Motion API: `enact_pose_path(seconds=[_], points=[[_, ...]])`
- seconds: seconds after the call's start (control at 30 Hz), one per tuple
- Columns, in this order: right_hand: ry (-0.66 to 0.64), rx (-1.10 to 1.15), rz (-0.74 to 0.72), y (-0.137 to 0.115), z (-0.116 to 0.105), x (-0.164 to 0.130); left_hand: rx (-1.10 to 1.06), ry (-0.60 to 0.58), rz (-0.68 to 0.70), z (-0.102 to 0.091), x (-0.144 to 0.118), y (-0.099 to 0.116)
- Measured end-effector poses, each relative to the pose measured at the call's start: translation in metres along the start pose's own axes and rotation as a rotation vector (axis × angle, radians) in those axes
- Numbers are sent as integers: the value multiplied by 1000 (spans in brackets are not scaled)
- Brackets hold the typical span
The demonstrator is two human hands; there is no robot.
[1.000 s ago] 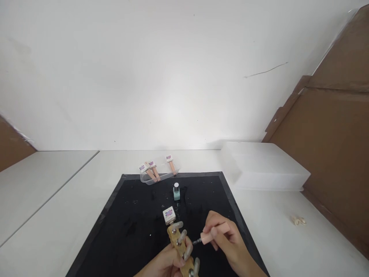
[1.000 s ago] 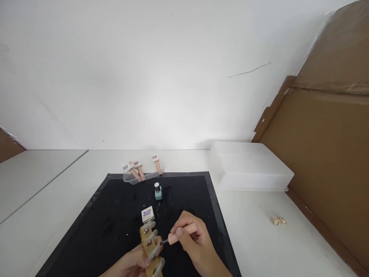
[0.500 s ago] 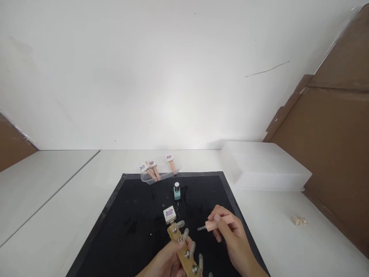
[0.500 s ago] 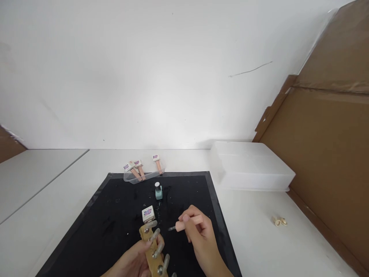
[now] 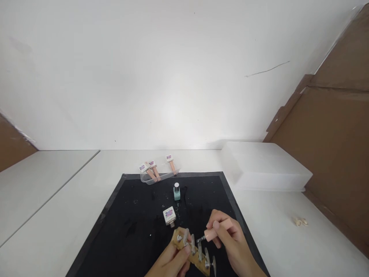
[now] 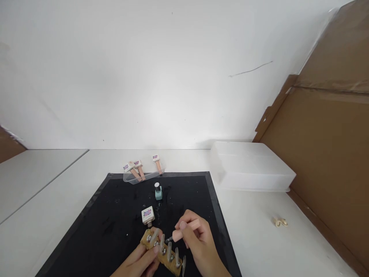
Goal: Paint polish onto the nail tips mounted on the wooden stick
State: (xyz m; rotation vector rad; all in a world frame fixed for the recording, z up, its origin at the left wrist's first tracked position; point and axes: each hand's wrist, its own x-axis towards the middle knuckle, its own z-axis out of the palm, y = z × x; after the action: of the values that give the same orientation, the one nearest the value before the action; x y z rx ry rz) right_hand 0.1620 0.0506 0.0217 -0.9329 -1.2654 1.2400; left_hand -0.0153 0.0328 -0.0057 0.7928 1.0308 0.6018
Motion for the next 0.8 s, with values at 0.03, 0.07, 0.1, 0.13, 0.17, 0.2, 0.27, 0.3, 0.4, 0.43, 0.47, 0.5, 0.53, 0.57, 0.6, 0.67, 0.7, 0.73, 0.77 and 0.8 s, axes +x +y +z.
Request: enact_pose_path(seconds=[0.03, 0.07, 0.1, 0.13, 0.17, 0.2, 0.27, 0.3, 0.4, 0.43, 0.47, 0.5, 0.53, 0.57, 0.6, 0.67, 0.7, 0.73, 0.77, 0.8], points=[[-26, 5, 3, -1, 0, -1, 10, -8, -1, 0, -1, 1], [-54, 10, 8, -3, 0, -1, 19, -17, -5, 1, 0, 2], [-78, 10, 6, -5, 0, -2, 25, -23, -12, 1, 0, 2], [-100, 3, 2, -7, 0, -2, 29, -25, -22, 2, 0, 2], [-118, -13, -4, -9, 0, -3, 33, -24, -32, 2, 1, 2], [-129, -38, -12, -11, 1, -3, 37, -18, -38, 3, 1, 3], [-142, -108, -32, -16, 2, -3, 44, -16, -43, 3, 0, 4], [-142, -145, -38, -17, 3, -3, 48, -29, -45, 3, -1, 5], [-107, -234, -32, -18, 4, -1, 54, -94, -40, 2, -4, 8], [-84, -252, -34, -17, 4, 0, 54, -108, -39, 2, -4, 8], [-56, -262, -39, -15, 4, 1, 55, -113, -42, 1, -5, 9], [-30, -267, -45, -13, 3, 2, 54, -111, -48, 1, -5, 10], [-3, -267, -49, -11, 3, 2, 51, -108, -55, 0, -6, 10], [21, -262, -50, -10, 2, 2, 51, -105, -63, 0, -6, 11], [36, -249, -44, -9, 1, 2, 54, -102, -67, 0, -6, 11], [44, -202, -29, -10, 1, 1, 62, -96, -64, 0, -5, 11], [13, -164, -24, -11, 1, 1, 70, -94, -63, 0, -5, 11], [-16, -141, -27, -13, 2, 0, 79, -94, -62, 0, -5, 10], [-47, -137, -29, -15, 2, -1, 85, -99, -56, 0, -4, 10], [-81, -142, -30, -16, 3, -2, 88, -108, -50, 0, -4, 10]])
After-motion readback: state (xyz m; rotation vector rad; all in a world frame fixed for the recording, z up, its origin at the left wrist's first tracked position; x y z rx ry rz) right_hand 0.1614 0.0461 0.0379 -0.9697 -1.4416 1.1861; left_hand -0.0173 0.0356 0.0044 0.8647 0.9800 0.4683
